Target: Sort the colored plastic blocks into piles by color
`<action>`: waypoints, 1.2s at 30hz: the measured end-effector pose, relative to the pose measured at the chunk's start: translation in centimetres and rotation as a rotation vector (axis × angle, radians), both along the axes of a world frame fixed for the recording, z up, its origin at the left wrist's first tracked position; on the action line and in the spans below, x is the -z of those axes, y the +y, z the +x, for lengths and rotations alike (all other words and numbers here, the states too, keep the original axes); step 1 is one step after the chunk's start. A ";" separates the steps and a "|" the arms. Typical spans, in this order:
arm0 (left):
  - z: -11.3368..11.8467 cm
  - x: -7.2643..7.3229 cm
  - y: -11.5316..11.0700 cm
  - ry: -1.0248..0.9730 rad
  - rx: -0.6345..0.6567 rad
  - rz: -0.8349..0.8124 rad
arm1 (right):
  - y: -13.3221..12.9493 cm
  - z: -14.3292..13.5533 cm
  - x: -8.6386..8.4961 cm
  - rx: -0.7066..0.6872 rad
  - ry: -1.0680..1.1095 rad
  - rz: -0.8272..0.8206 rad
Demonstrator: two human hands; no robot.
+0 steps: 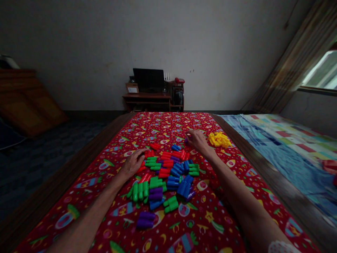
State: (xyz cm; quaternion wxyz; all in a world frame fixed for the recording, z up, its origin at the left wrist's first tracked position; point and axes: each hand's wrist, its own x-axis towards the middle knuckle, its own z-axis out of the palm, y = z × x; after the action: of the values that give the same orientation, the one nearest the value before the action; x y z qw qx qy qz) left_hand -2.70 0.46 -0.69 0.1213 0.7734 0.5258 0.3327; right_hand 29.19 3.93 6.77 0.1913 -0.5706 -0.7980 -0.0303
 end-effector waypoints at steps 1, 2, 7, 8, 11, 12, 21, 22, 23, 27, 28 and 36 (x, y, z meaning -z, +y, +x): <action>0.0 0.0 0.0 -0.001 -0.004 -0.009 | -0.6 -0.9 -0.3 -0.088 -0.002 -0.048; 0.0 0.1 0.0 -0.004 -0.007 -0.020 | -1.2 -1.9 -0.5 -0.187 0.000 -0.108; 0.0 0.2 0.0 -0.035 0.003 -0.039 | -3.9 -5.6 -1.3 -0.563 0.073 -0.322; 0.1 0.3 0.1 -0.037 0.004 -0.040 | -4.4 -6.0 -1.5 -0.599 0.077 -0.329; 0.2 0.3 0.1 -0.046 -0.002 -0.041 | -5.7 -6.6 -2.3 -0.657 0.019 -0.373; 0.3 0.3 0.0 -0.052 -0.004 -0.039 | -6.1 -6.8 -2.4 -0.675 -0.022 -0.400; 0.5 0.4 -0.1 -0.029 0.014 -0.007 | -5.7 -7.4 0.9 -0.727 -0.013 -0.244; 0.4 0.5 0.0 -0.014 0.011 -0.003 | -5.1 -7.0 0.8 -0.713 0.032 -0.245; 0.4 0.5 0.0 -0.002 0.016 0.006 | -4.6 -6.6 0.5 -0.686 0.072 -0.246; 1.0 0.1 0.0 0.028 0.087 0.109 | -3.4 -5.2 -0.7 -0.549 0.017 -0.323; 1.4 -0.1 -0.1 0.047 0.114 0.134 | -3.5 -5.2 -0.8 -0.524 -0.051 -0.359; 4.5 -1.0 -3.1 0.356 0.274 0.075 | -3.8 -5.6 -1.5 -0.658 -0.130 -0.546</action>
State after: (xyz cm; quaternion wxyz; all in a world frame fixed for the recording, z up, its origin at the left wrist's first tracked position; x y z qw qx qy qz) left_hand 1.84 -2.67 0.26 0.0415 0.8881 0.4162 0.1907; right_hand 23.59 0.17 8.24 -0.0176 -0.3122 -0.9266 0.2087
